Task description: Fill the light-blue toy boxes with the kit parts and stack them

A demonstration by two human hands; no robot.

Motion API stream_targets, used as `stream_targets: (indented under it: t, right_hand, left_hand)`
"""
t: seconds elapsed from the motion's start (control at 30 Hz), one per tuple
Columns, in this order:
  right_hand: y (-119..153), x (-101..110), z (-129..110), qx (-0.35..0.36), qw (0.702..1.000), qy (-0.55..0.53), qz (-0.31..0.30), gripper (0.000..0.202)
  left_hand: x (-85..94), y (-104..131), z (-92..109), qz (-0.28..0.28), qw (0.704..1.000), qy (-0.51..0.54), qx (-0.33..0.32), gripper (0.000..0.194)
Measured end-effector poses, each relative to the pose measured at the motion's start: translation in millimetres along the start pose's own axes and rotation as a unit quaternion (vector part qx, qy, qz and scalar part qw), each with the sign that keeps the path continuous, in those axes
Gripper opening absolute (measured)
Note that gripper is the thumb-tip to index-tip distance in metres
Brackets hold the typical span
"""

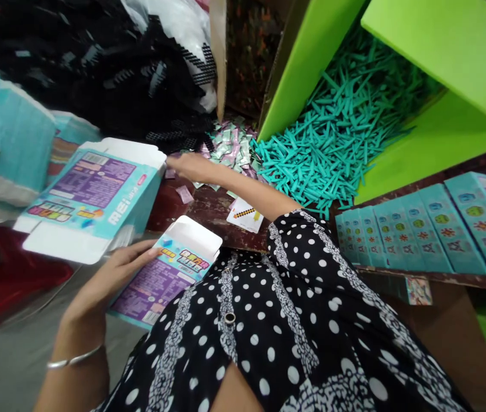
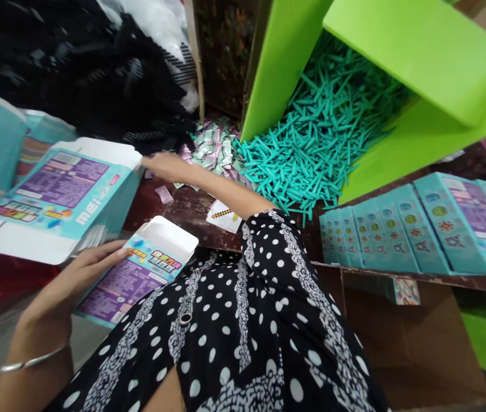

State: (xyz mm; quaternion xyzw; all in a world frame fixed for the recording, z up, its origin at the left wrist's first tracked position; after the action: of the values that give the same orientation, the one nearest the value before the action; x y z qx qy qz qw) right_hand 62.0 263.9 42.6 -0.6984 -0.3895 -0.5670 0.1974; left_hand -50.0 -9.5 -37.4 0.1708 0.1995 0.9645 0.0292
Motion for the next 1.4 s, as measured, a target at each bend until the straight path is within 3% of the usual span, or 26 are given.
stream_targets:
  t: [0.13, 0.2, 0.27, 0.37, 0.53, 0.73, 0.83, 1.0, 1.1, 1.2, 1.4]
  right_hand:
    - [52, 59, 76, -0.085, 0.992, -0.020, 0.088, 0.024]
    - [90, 74, 114, -0.136, 0.985, -0.015, 0.103, 0.016]
    - [128, 72, 145, -0.197, 0.977, -0.005, 0.084, 0.013]
    - [174, 45, 171, -0.277, 0.960, 0.030, 0.017, 0.016]
    - [214, -1, 180, -0.380, 0.921, 0.066, -0.059, 0.032]
    - [231, -25, 163, -0.403, 0.908, 0.102, -0.062, 0.046]
    - [228, -30, 175, -0.392, 0.909, 0.126, -0.064, 0.042]
    - [234, -24, 197, -0.362, 0.920, 0.145, -0.042, 0.033]
    - [253, -21, 209, -0.392, 0.907, 0.156, -0.008, 0.037]
    - [271, -29, 220, -0.443, 0.882, 0.163, -0.021, 0.043]
    - [277, -39, 232, -0.470, 0.876, 0.109, -0.020, 0.051]
  left_hand:
    - [7.3, 3, 7, 0.031, 0.998, -0.044, -0.016, 0.090]
    - [8.7, 4, 17, 0.049, 0.997, -0.053, -0.032, 0.088]
    - [8.2, 4, 29, 0.062, 0.995, -0.057, -0.051, 0.083]
    - [8.8, 3, 43, 0.080, 0.991, -0.071, -0.075, 0.072]
    - [13.3, 2, 48, 0.083, 0.989, -0.088, -0.091, 0.068]
    - [0.9, 16, 74, 0.055, 0.985, -0.072, -0.149, 0.065]
    - [1.3, 15, 81, 0.047, 0.982, -0.028, -0.179, 0.065]
    - [5.1, 15, 74, 0.040, 0.980, 0.009, -0.197, 0.057]
    - [4.2, 15, 72, 0.031, 0.977, 0.009, -0.210, 0.053]
    - [3.7, 13, 72, 0.028, 0.976, 0.008, -0.215, 0.053]
    - [4.1, 13, 77, 0.043, 0.975, -0.002, -0.217, 0.053]
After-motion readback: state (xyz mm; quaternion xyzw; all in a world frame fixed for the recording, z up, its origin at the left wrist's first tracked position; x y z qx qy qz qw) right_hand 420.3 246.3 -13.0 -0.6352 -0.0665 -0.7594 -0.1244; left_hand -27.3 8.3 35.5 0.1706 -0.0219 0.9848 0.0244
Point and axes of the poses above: each hand's wrist, its own y-axis away from the middle knuckle, its own x-axis out of the back of the hand, z = x × y, the point moved 7 cm from there along -y, towards the middle knuckle, and after that the axes turned 10 degrees about -x, right-handed, at the moved point
